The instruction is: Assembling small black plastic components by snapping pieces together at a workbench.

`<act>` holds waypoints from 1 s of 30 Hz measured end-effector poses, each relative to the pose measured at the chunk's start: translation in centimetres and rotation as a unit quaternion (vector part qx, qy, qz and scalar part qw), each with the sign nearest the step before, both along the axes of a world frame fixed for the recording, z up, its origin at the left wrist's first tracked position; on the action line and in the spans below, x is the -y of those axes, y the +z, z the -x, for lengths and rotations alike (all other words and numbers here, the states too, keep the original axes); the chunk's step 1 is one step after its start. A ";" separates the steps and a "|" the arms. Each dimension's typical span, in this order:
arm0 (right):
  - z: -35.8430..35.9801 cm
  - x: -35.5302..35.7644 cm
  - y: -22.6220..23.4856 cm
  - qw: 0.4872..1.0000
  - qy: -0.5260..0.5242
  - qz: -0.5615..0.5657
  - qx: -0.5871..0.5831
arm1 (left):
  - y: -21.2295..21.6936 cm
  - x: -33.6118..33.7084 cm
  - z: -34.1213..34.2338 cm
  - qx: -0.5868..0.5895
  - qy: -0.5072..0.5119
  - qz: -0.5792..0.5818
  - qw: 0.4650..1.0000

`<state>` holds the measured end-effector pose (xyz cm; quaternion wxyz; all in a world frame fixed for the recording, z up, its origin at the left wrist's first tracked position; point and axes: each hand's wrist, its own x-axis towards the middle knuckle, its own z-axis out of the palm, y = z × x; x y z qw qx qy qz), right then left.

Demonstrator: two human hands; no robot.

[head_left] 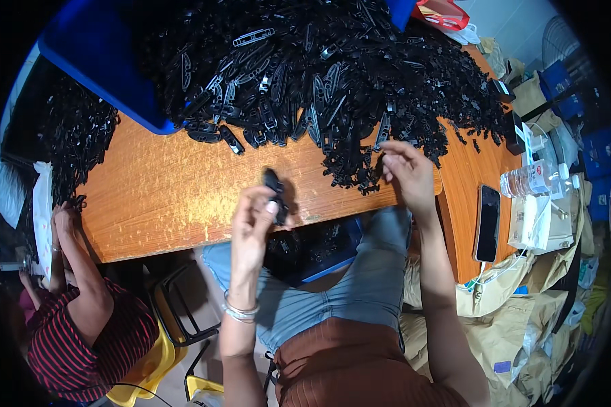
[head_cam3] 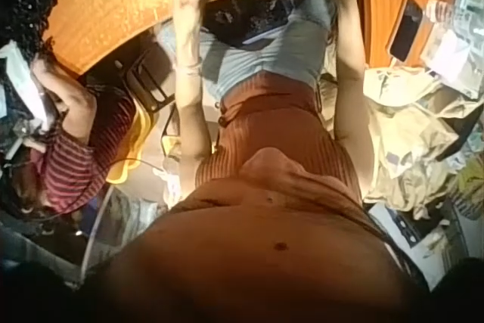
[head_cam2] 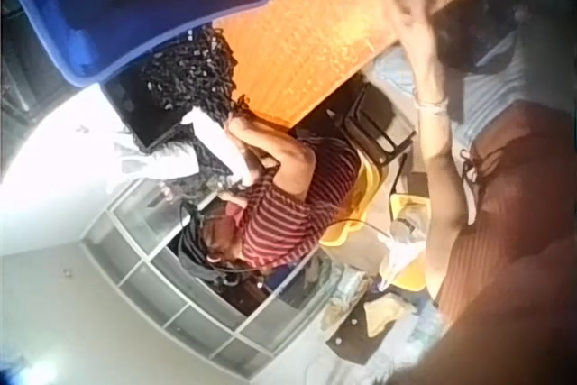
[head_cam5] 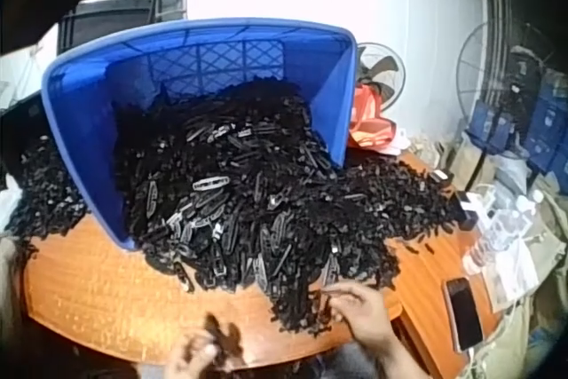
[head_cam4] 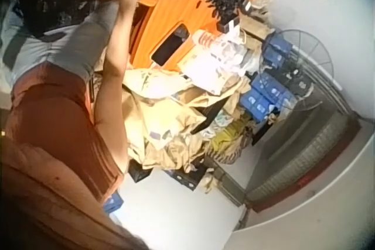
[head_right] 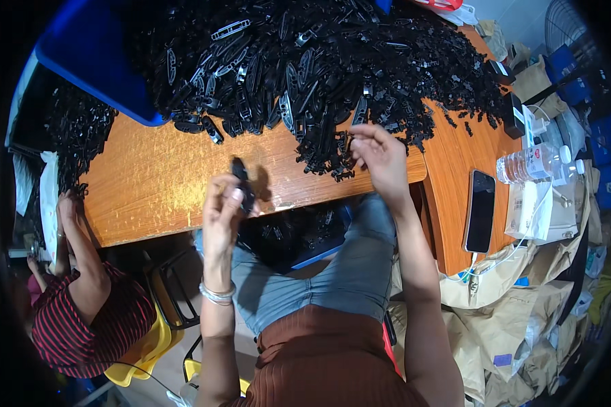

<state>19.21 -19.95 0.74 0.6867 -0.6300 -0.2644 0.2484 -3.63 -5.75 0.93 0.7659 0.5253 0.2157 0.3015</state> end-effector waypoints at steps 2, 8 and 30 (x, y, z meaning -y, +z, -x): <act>1.2 0.7 0.6 0.997 0.062 -0.022 -0.029 | -0.3 1.5 -0.7 0.028 -0.018 0.066 0.997; 5.4 1.0 2.6 0.991 0.072 -0.014 -0.112 | 1.1 4.3 -1.4 -0.010 -0.036 -0.014 0.999; 9.8 0.6 2.0 0.975 0.066 0.003 0.214 | 1.3 4.3 -0.2 -0.051 -0.040 0.027 0.998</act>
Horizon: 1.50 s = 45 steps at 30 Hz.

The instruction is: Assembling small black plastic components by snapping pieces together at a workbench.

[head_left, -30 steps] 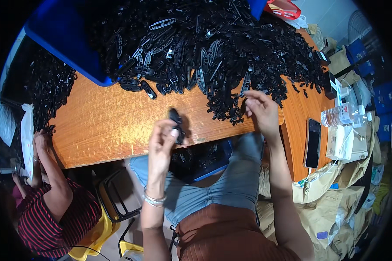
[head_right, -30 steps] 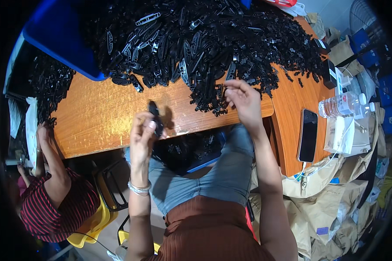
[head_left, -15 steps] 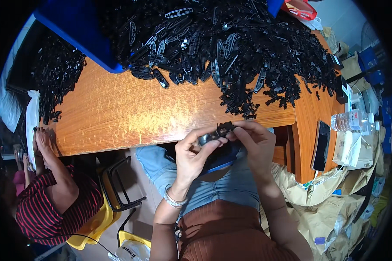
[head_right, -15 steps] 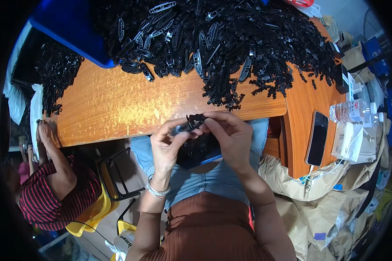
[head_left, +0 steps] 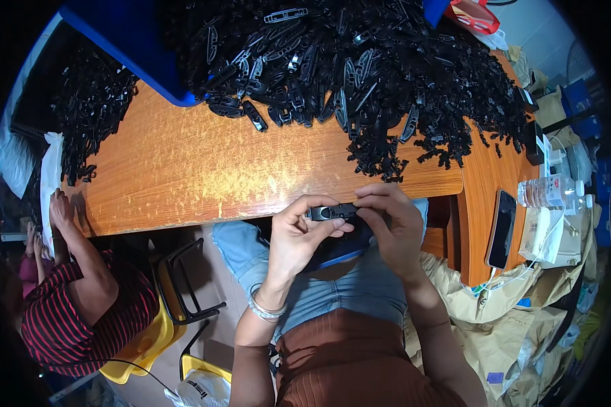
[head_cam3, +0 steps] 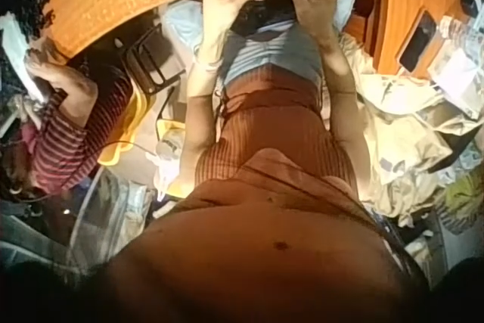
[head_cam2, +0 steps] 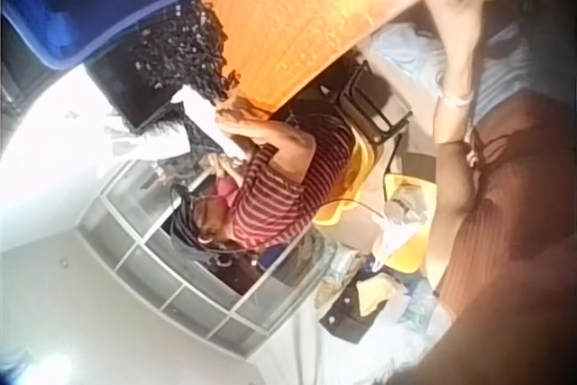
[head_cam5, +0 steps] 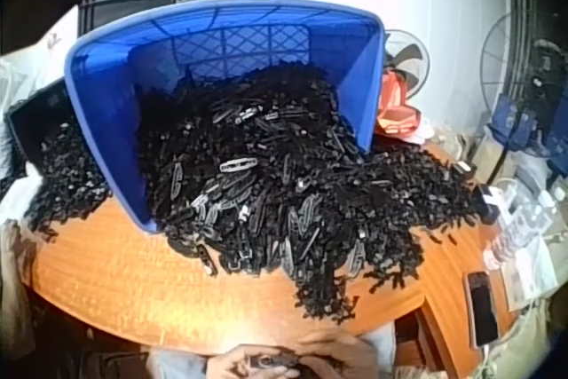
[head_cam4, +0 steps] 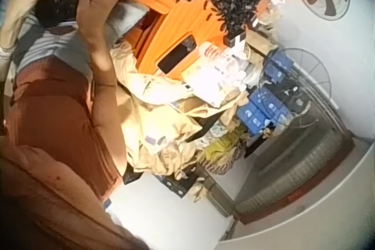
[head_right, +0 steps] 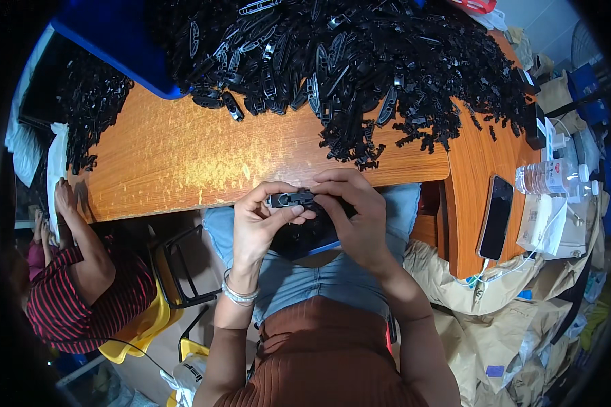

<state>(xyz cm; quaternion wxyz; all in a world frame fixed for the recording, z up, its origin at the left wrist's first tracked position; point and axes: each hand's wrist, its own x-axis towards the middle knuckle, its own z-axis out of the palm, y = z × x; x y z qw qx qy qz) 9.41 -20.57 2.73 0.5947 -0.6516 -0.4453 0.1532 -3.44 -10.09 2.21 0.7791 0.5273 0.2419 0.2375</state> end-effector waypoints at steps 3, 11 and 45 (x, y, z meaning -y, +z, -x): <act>0.2 0.0 -0.4 0.998 -0.003 -0.032 -0.046 | 0.2 0.0 0.2 -0.019 -0.011 0.012 1.000; 0.3 -0.3 -0.6 0.996 -0.001 0.007 0.084 | -0.6 -0.1 0.3 -0.007 0.014 0.035 0.999; -9.8 2.9 -4.3 0.965 -0.090 0.093 0.230 | -2.1 -6.8 0.1 -0.091 0.168 -0.183 0.964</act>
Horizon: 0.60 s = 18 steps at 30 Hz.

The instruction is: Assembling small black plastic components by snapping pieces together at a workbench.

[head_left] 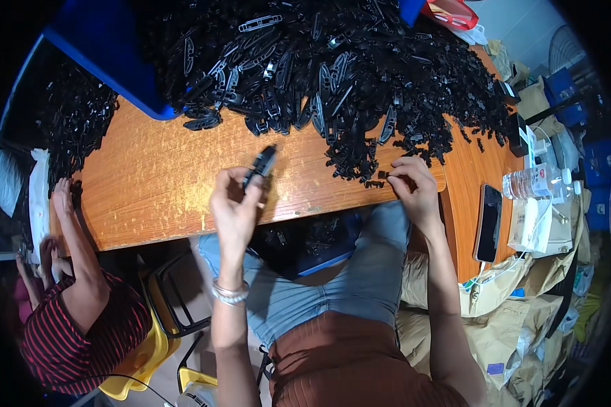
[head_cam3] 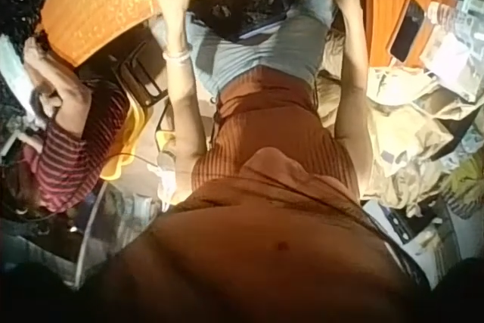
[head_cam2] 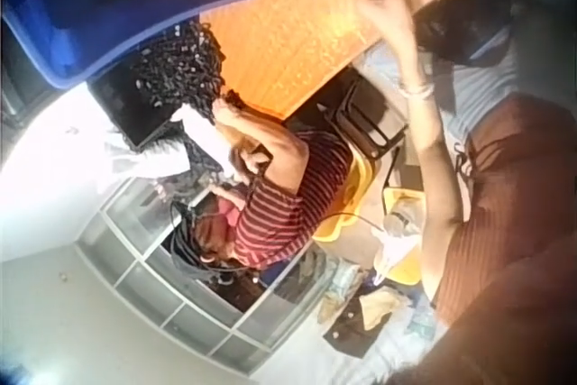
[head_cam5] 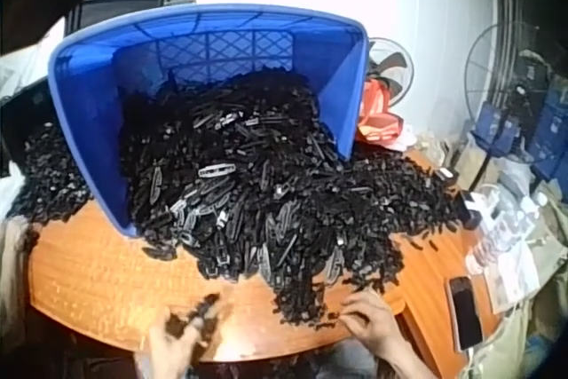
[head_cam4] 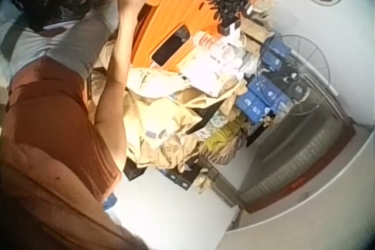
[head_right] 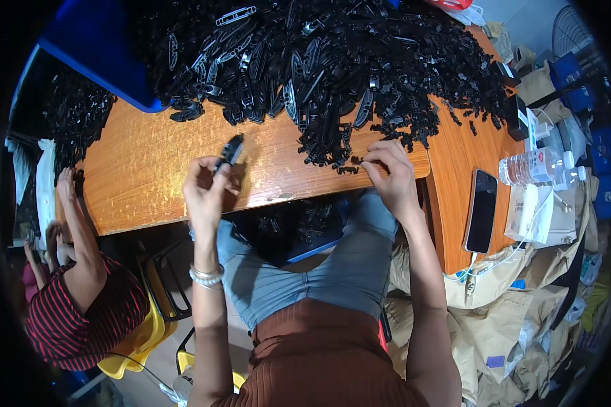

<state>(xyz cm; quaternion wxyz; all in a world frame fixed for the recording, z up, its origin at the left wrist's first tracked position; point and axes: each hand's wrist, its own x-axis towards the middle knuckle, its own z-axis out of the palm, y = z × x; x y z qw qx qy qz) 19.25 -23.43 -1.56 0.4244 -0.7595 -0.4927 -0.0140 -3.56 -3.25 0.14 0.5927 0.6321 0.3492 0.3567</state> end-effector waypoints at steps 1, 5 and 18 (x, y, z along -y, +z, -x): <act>0.2 0.3 0.2 0.998 -0.031 -0.002 -0.063 | 0.6 1.3 -0.3 0.015 -0.021 0.031 0.999; 1.9 0.8 0.3 0.921 -0.110 -0.124 -0.353 | 0.5 5.3 -1.3 0.075 -0.062 0.041 0.994; 10.8 -3.4 3.7 0.888 0.070 -0.145 -0.431 | 2.0 8.5 -0.3 0.104 -0.142 0.127 0.976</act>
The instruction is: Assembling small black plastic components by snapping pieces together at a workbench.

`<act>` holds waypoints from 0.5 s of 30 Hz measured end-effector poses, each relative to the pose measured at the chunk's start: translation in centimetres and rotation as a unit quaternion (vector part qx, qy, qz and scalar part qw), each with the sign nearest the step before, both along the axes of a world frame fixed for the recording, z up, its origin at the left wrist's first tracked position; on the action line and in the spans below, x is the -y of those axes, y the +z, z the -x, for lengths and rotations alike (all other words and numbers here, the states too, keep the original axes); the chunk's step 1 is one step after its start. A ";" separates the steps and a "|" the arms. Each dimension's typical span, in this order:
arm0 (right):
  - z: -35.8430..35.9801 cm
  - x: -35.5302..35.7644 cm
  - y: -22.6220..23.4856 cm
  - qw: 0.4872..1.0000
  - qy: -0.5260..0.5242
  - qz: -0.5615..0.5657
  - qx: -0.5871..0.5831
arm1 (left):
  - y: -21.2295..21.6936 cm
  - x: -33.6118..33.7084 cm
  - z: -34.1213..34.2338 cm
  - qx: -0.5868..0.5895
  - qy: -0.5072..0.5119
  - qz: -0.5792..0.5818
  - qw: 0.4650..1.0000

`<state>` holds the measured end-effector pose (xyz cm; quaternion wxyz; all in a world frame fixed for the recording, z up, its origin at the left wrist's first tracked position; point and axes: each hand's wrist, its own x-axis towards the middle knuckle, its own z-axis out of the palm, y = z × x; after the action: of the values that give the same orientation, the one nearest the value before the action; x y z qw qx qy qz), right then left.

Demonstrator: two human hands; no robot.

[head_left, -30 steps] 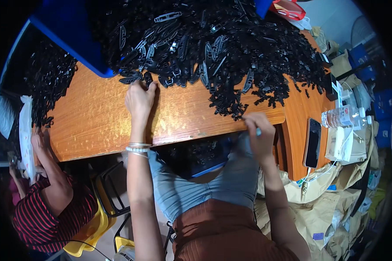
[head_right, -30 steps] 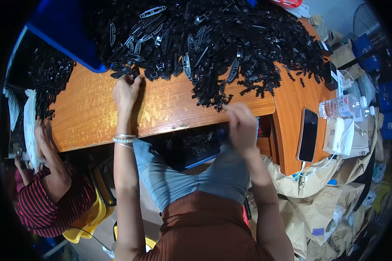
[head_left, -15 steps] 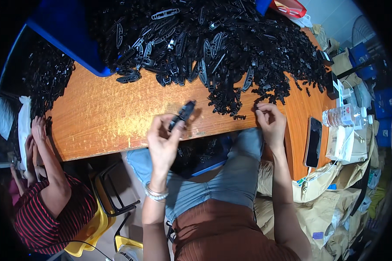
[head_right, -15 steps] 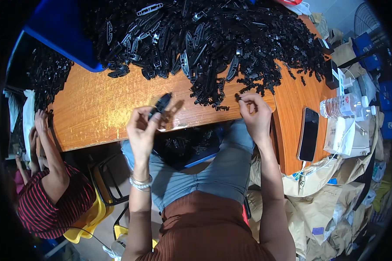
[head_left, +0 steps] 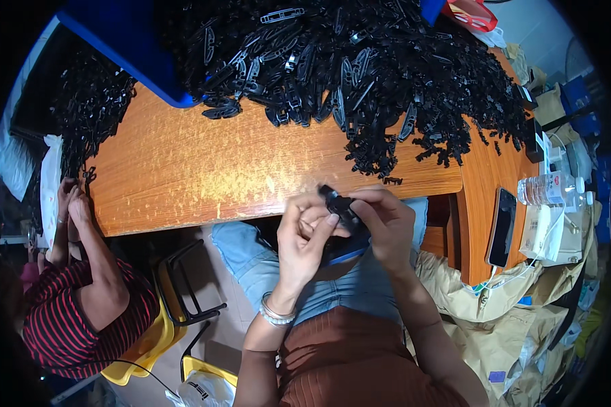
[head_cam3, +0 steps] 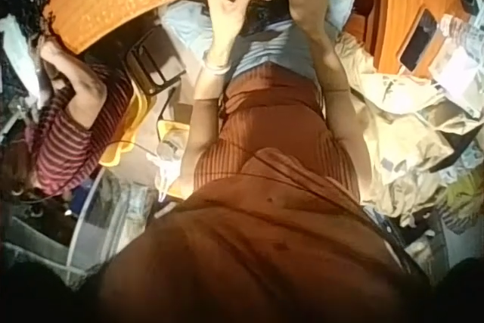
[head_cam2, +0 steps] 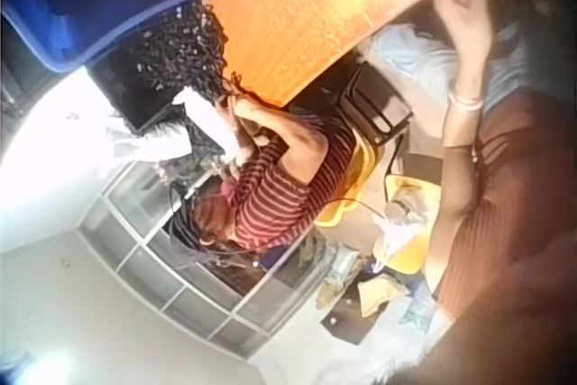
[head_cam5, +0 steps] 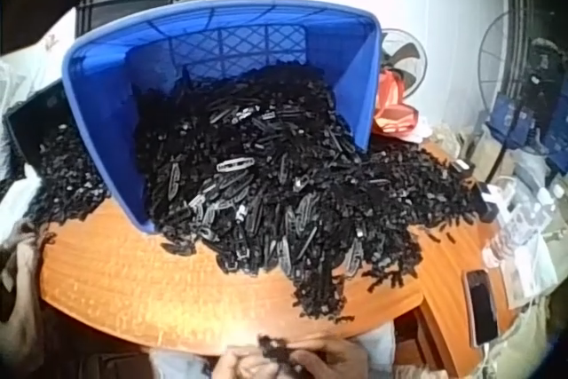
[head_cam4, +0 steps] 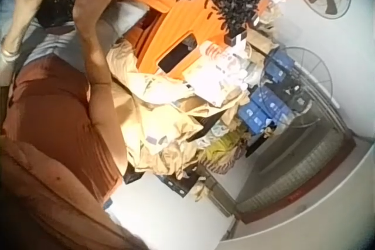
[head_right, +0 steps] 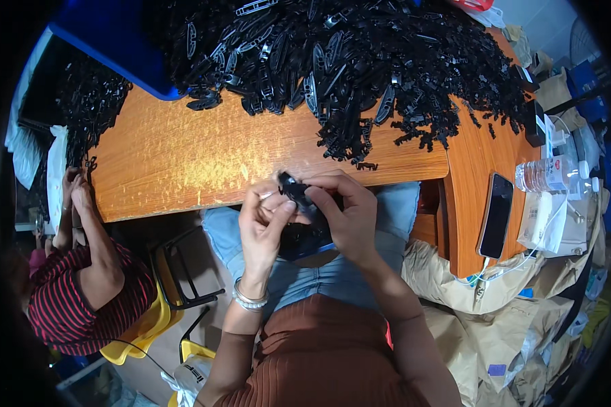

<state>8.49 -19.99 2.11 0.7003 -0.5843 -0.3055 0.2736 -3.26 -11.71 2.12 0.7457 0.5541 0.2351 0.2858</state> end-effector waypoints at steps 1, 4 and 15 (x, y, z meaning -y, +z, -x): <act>0.0 0.1 0.2 0.999 0.019 0.021 0.024 | 0.4 -0.1 -0.2 0.088 0.015 0.125 0.988; 0.0 0.1 0.9 0.997 0.036 0.044 0.044 | -0.1 -1.4 0.4 0.069 -0.038 0.100 0.992; -0.3 0.7 0.4 0.912 -0.030 0.054 0.405 | 0.3 -1.6 1.3 0.020 -0.029 0.077 0.996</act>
<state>8.83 -20.74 2.50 0.4920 -0.6906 -0.5301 0.0082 -4.58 -10.07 2.46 0.7986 0.4962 0.2247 0.2562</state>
